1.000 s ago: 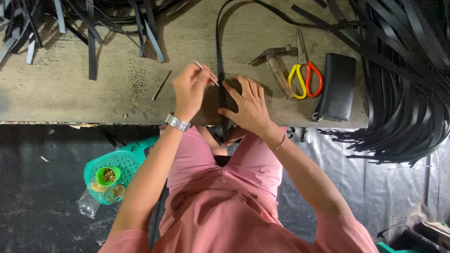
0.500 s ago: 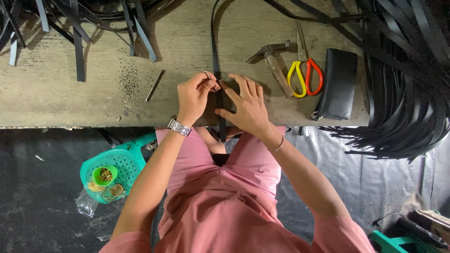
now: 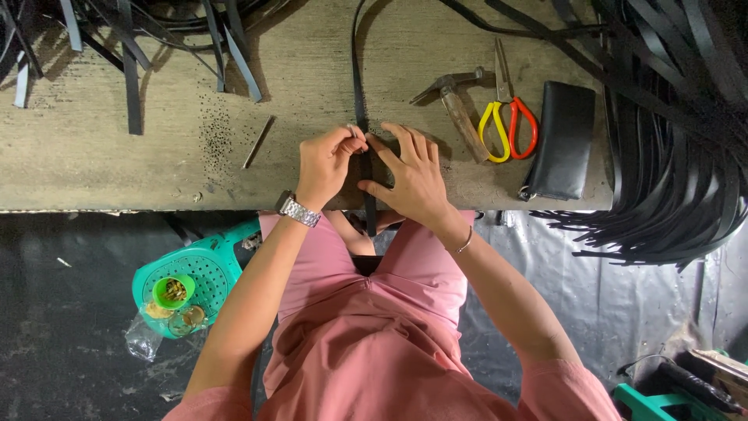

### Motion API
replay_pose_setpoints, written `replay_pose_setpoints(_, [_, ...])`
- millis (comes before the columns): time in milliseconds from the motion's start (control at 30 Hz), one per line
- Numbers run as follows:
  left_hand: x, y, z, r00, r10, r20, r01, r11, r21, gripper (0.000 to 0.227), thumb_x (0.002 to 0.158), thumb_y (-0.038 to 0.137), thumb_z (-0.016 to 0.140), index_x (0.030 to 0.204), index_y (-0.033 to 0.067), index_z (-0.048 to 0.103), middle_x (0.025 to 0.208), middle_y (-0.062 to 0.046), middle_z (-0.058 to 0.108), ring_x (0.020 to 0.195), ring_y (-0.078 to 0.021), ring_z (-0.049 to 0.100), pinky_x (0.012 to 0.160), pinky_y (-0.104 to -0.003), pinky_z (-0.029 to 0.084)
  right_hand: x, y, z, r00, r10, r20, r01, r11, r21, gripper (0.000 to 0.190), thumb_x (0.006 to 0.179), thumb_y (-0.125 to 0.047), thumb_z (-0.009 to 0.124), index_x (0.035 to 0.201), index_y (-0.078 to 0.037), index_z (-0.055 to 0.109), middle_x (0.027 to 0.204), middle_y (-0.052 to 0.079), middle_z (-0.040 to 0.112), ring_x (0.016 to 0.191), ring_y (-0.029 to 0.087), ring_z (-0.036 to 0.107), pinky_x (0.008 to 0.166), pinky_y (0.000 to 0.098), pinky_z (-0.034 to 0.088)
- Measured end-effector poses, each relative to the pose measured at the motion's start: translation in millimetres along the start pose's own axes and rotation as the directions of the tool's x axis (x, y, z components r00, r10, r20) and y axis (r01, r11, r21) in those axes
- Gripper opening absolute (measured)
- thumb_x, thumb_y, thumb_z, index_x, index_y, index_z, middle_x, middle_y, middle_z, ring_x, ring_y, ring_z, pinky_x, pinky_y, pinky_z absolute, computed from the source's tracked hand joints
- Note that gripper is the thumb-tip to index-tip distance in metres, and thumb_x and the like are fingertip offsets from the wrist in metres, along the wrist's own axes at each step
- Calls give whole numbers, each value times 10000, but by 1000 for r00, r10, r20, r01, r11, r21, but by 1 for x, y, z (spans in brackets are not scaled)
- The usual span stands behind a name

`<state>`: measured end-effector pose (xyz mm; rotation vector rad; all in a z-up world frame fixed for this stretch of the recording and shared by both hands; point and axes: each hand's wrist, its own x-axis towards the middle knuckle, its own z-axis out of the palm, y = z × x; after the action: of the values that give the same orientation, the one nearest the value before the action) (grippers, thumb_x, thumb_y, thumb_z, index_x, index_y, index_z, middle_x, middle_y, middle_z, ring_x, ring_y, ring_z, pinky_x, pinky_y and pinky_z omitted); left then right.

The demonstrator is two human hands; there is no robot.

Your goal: The person uses a hammer and metal punch to drive fasteners into a black leather strap on a wooden workbench. They repeatedly position the punch, strike it with the hammer, and adjust the strap while working.

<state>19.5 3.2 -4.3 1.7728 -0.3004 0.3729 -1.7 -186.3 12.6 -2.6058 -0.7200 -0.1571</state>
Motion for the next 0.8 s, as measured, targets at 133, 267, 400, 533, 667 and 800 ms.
replay_pose_setpoints(133, [-5, -4, 3, 991, 132, 38, -135, 986, 99, 138, 947, -23, 737, 860, 84, 747, 796, -43, 776, 761, -247, 775, 694, -308, 604, 1, 0, 0, 997, 73, 28, -74, 996, 52, 769, 915, -654, 623, 1445, -101, 558, 1443, 134, 467, 1374, 327, 403, 1038, 480, 348])
replay_pose_setpoints(267, [-8, -5, 5, 983, 175, 62, -180, 980, 85, 160, 938, -88, 715, 871, 56, 732, 811, -68, 771, 764, -262, 769, 725, -319, 605, 10, 5, -46, 943, 211, -257, -300, 875, -380, 419, 1047, -415, 529, 1303, -104, 644, 1244, 120, 500, 1165, 296, 454, 952, 479, 332])
replay_pose_setpoints(400, [-6, -2, 2, 980, 182, 84, -186, 982, 40, 184, 950, -122, 659, 858, 24, 719, 794, -101, 769, 745, -276, 761, 718, -317, 605, -2, 68, -35, 934, 253, -251, -357, 662, -659, 418, 919, -465, 732, 1127, -104, 703, 1125, 80, 574, 1113, 281, 464, 920, 503, 277])
replay_pose_setpoints(533, [-7, 1, 3, 977, 190, 97, -195, 979, 53, 177, 971, -76, 658, 874, 57, 722, 808, -71, 773, 772, -273, 762, 727, -314, 603, -4, 70, -40, 947, 224, -230, -319, 746, -584, 340, 933, -374, 699, 985, -52, 606, 937, 118, 544, 918, 314, 550, 713, 495, 444])
replay_pose_setpoints(667, [-6, 4, -1, 977, 171, 129, -174, 985, 14, 169, 933, -163, 618, 893, -25, 707, 795, -165, 764, 769, -371, 751, 705, -400, 615, -7, 53, -71, 933, 310, -184, -312, 950, 21, 379, 991, -379, 725, 964, -8, 651, 770, 166, 595, 777, 430, 639, 558, 543, 472])
replay_pose_setpoints(800, [-11, -11, 3, 977, 158, 142, -170, 982, 80, 130, 976, -82, 635, 922, 7, 714, 859, -151, 770, 831, -353, 756, 728, -389, 613, -15, 6, -106, 920, 172, -352, -133, 982, 132, 453, 1056, -466, 636, 812, -98, 537, 618, 38, 428, 563, 269, 513, 543, 330, 431])
